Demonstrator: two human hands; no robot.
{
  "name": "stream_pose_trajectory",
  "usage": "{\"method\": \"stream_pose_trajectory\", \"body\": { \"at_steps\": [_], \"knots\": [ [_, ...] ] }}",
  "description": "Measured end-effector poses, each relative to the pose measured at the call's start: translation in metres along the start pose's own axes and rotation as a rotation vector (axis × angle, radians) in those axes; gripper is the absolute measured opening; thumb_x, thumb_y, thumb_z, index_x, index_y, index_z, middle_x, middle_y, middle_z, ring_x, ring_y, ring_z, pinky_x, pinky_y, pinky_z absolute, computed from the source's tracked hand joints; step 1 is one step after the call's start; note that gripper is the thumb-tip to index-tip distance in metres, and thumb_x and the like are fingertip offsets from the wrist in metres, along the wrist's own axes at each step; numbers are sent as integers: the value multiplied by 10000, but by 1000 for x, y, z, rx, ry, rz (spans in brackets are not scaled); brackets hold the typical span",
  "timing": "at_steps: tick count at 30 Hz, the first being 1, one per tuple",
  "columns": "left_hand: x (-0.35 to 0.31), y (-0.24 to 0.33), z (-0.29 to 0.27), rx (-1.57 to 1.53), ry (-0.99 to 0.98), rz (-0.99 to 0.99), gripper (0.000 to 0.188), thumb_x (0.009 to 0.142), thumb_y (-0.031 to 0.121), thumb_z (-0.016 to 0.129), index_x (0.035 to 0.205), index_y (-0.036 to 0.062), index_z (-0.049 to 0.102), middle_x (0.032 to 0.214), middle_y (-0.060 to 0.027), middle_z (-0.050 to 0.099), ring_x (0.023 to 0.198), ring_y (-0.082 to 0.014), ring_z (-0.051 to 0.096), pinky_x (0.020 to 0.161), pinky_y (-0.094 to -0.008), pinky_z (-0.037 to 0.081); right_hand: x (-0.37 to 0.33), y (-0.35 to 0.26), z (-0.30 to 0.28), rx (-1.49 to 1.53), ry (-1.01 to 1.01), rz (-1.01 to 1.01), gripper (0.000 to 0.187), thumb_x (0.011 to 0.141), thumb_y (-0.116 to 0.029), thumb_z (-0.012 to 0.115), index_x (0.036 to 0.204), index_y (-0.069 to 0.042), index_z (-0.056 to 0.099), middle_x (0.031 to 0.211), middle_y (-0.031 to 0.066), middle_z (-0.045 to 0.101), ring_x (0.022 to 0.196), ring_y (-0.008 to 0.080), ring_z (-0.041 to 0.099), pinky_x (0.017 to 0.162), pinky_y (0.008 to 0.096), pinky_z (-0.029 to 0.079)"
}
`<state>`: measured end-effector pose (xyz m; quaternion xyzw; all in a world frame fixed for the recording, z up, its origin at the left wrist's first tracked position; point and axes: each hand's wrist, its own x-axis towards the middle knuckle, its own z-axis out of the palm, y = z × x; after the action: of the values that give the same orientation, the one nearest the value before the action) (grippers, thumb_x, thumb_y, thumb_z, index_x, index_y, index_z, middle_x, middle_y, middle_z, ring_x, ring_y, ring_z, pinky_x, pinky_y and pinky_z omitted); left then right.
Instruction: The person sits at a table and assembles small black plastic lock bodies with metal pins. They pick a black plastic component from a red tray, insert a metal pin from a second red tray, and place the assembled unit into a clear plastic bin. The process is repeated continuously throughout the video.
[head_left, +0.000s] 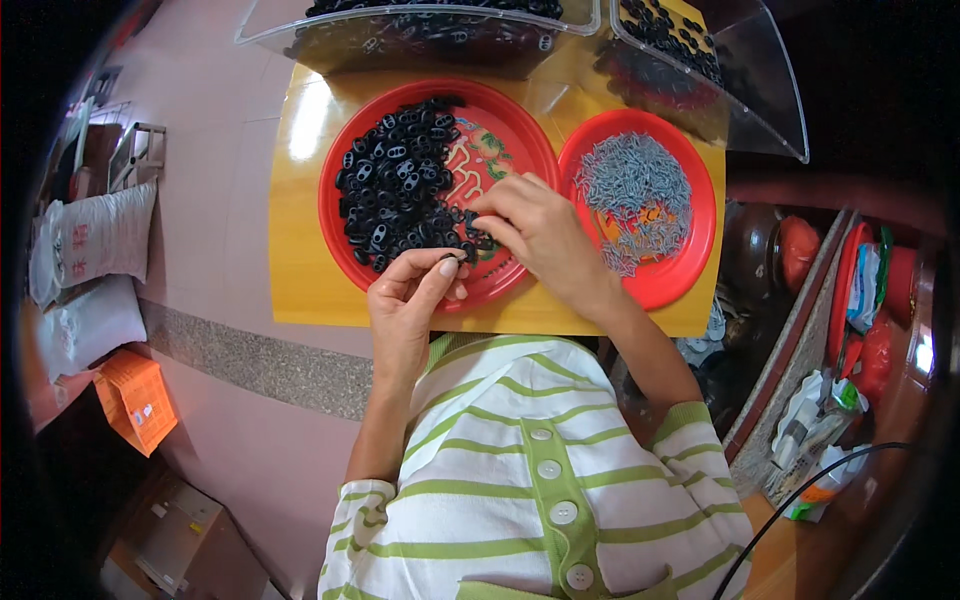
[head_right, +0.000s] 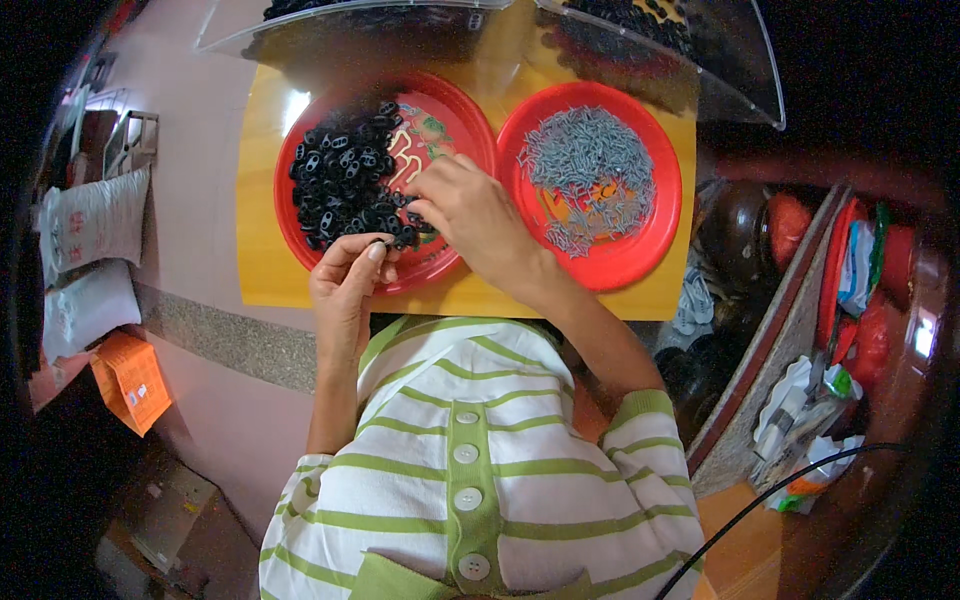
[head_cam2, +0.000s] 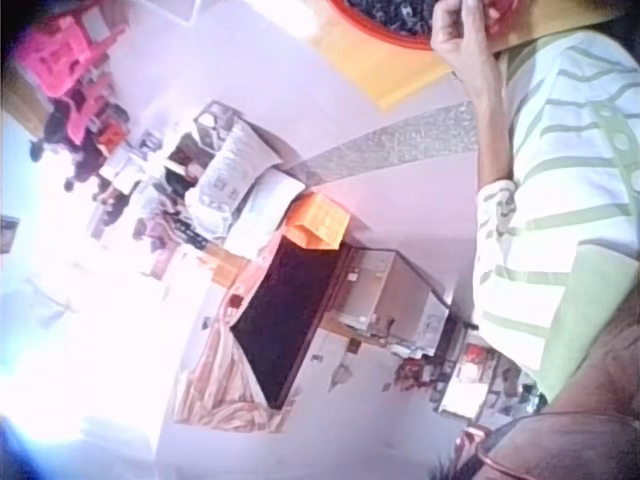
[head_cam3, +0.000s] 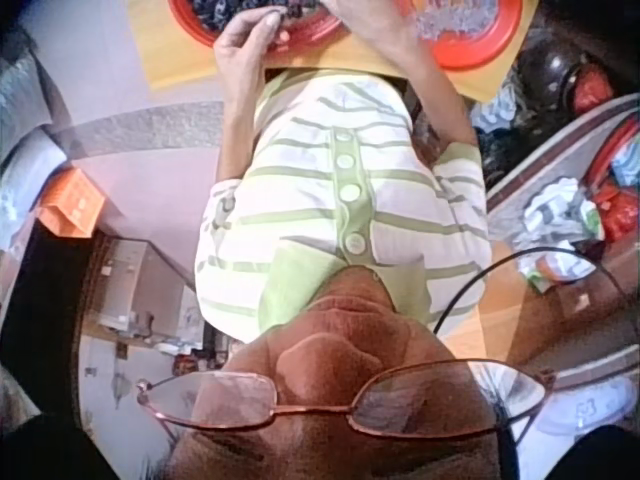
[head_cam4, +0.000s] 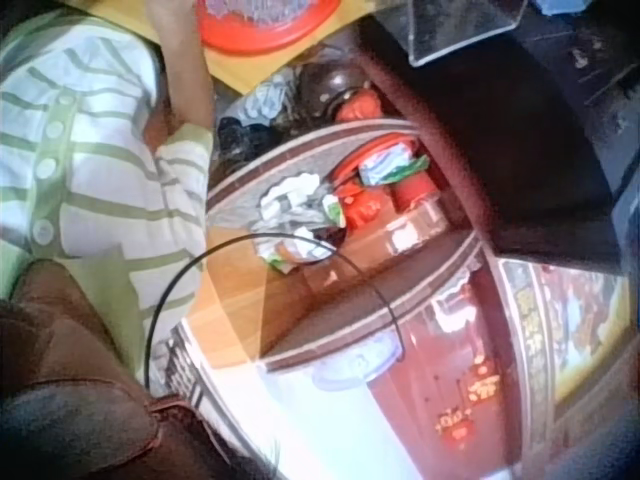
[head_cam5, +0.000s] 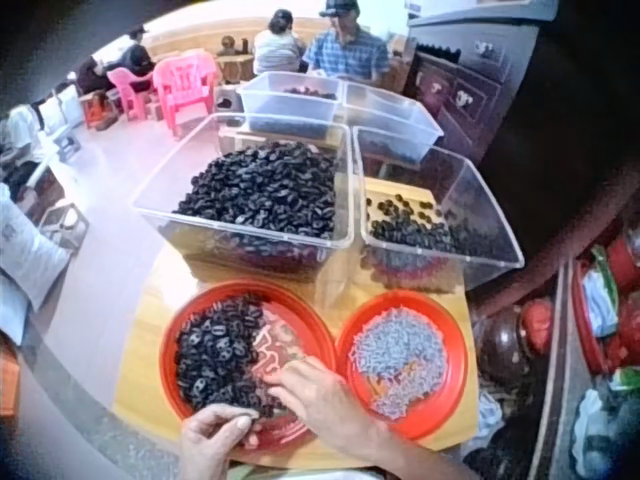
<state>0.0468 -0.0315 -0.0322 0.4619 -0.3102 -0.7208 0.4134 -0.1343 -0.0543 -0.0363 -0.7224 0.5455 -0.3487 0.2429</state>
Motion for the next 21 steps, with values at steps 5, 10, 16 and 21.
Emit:
{"method": "stream_pose_trajectory", "body": {
  "at_steps": [5,10,16,21],
  "knots": [
    [2,-1,-5,-22,-24,2,128,871,70,599,962,-14,629,840,-62,644,691,-82,577,649,-199,474,4,7,10,-129,-20,-47,149,775,-120,657,869,-14,610,799,115,575,767,287,563,712,379,452],
    [1,0,-3,37,-32,-21,114,882,75,580,952,-2,626,833,-57,644,684,-69,567,650,-193,462,17,13,6,17,-47,51,230,744,-143,678,920,-30,585,852,135,573,816,327,551,739,408,452],
    [3,-3,-3,100,-64,16,139,880,83,591,973,-14,622,856,-59,643,709,-84,579,671,-203,476,48,7,29,127,77,2,282,743,-166,684,986,-38,618,933,130,554,867,291,559,768,401,455],
    [4,-2,-3,92,-56,17,140,880,83,591,975,-15,623,857,-60,642,711,-85,579,673,-203,477,43,12,29,33,-24,-20,288,741,-96,666,1020,-46,614,949,138,521,894,314,560,786,399,463]
  ]
}}
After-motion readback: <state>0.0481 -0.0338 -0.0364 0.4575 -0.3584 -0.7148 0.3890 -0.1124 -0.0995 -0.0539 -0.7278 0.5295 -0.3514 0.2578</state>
